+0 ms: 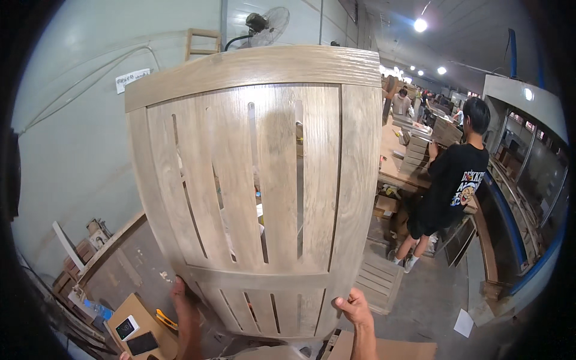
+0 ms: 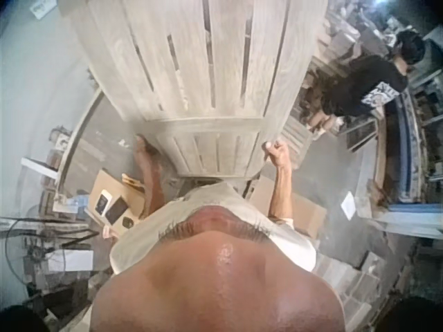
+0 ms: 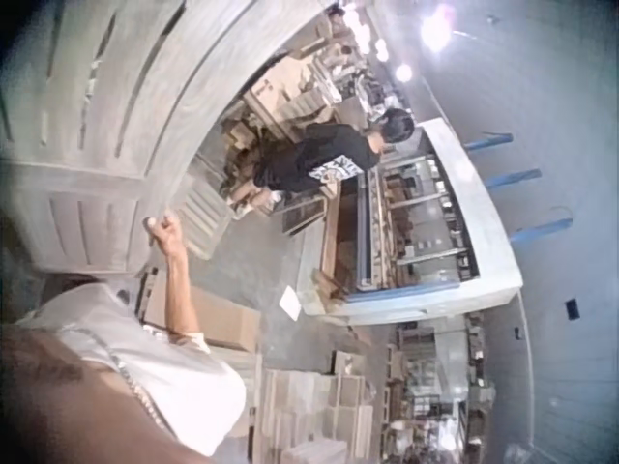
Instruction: The person wipes wooden shutter panels on a workbench using a cloth and by hand, then carries and stacks them onto a pile on the floor.
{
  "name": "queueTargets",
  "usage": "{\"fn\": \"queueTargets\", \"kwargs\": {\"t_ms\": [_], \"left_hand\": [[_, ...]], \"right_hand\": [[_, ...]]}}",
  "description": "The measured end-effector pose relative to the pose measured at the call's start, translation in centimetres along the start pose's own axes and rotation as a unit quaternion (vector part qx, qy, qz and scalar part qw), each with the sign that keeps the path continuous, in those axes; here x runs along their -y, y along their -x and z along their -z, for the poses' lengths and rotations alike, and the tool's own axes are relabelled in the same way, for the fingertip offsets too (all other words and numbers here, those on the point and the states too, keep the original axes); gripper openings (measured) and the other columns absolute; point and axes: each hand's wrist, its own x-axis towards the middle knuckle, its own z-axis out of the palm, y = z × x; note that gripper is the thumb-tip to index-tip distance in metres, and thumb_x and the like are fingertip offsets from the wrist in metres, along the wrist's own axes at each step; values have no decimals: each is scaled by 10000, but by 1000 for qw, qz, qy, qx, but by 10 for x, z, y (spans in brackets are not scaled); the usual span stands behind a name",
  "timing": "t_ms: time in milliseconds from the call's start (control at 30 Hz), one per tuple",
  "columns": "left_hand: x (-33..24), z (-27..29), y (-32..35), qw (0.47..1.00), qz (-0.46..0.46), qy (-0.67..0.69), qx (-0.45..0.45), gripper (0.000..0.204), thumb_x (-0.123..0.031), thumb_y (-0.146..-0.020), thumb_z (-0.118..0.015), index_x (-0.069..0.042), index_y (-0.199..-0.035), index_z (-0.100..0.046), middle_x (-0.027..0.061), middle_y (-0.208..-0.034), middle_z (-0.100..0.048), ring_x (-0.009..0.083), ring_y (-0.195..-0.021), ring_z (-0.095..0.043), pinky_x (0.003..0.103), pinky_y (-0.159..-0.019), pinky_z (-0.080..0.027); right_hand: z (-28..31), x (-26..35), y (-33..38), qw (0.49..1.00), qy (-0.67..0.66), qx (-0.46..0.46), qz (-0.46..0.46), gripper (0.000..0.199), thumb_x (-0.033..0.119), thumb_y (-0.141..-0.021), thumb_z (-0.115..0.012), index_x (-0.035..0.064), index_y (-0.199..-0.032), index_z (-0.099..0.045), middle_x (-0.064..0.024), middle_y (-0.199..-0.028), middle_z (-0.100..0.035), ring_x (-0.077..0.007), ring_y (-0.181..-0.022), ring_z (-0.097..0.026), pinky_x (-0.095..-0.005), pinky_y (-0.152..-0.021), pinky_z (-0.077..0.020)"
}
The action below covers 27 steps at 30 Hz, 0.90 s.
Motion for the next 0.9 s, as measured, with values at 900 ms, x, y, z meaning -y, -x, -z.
{"fn": "queueTargets", "kwargs": {"t_ms": [900], "left_hand": [[-108,48,-3,920,-304,-109,-221,449,-445,-973,-493,-1,-921,-537,40,-865,-544,122,-794,-487,262,-716,-424]], "right_hand": [[-267,-63,-265,970,173,101,136,828,700,-804,-559,-79,-1072,-640,-123,-975,-662,-193,-973,-567,-328,-898,-417]]}}
